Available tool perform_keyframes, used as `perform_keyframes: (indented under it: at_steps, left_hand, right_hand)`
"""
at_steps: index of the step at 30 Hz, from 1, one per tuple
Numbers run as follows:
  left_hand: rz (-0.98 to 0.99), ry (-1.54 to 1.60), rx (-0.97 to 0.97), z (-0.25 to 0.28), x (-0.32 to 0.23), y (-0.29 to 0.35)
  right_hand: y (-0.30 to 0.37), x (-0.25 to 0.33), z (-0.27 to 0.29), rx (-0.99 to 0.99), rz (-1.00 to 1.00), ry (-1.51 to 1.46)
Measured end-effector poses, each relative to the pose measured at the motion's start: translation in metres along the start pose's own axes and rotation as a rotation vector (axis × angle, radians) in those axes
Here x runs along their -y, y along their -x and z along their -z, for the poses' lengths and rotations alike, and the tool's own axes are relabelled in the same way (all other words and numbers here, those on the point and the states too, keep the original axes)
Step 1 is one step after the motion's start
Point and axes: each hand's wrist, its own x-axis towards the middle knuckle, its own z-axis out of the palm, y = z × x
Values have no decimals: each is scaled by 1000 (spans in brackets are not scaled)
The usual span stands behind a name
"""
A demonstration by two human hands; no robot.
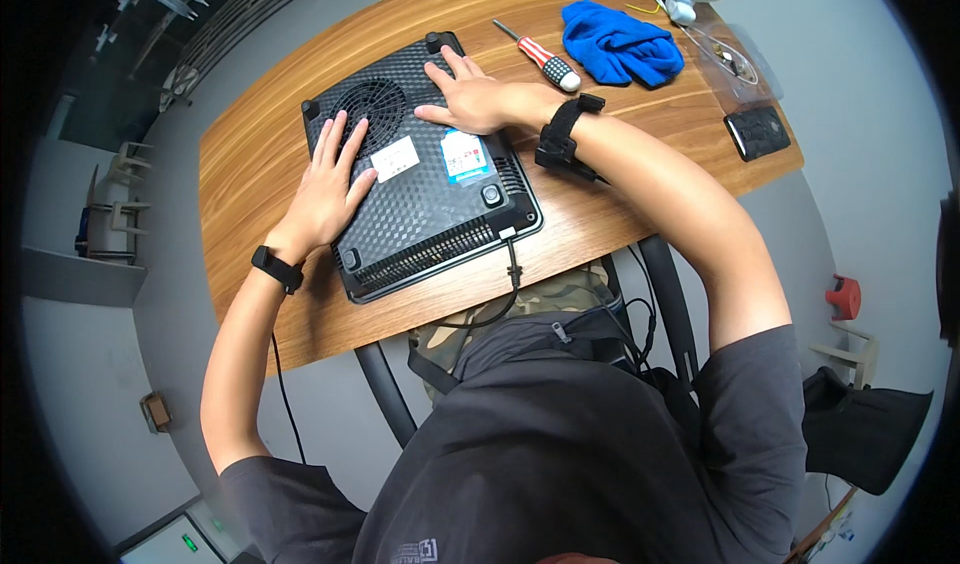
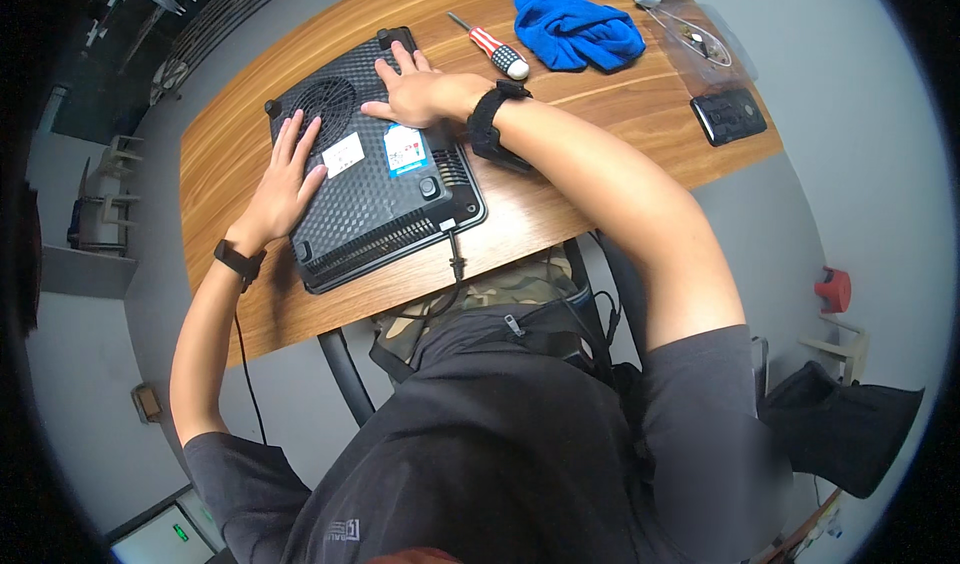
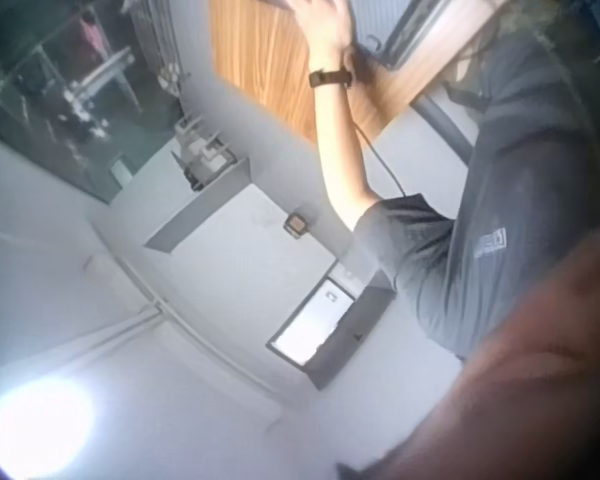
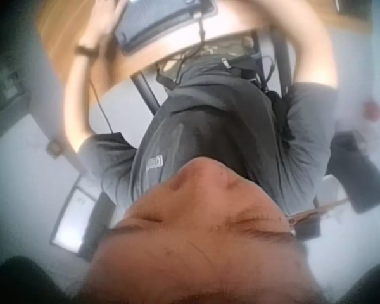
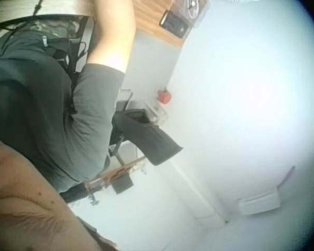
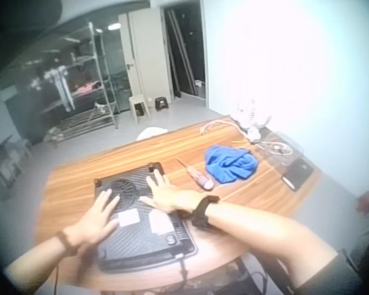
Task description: The person assembles an electronic device on a wooden table. They connect wires to a circuit board, secure it with a screwdriver, and then place the top cover onto the device, fastening it with screws.
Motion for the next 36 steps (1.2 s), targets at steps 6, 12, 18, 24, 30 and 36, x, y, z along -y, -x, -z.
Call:
perform_keyframes:
  at_steps: [6,12,18,24,30,36]
  left_hand:
    - [-7,177,102,43,7,3]
    - [201,56,113,103,70,44]
    - [390,-7,243,98,125,115]
    - [539,-49,366,91,140,143]
    - [548,-27,367,73,128,153]
    - [500,16,282,52,138,158]
  right_hand:
    - [-6,-1,-4,-6,2,21]
    - [-7,-16,-8,-37,60,38]
    - [-4,-12,-8,-39,66,29]
    - [-10,-20,-12,-68,91,44]
    - [-2,-5,-4,-42,40,30]
    - [-11,-13,-13,-31,43,34]
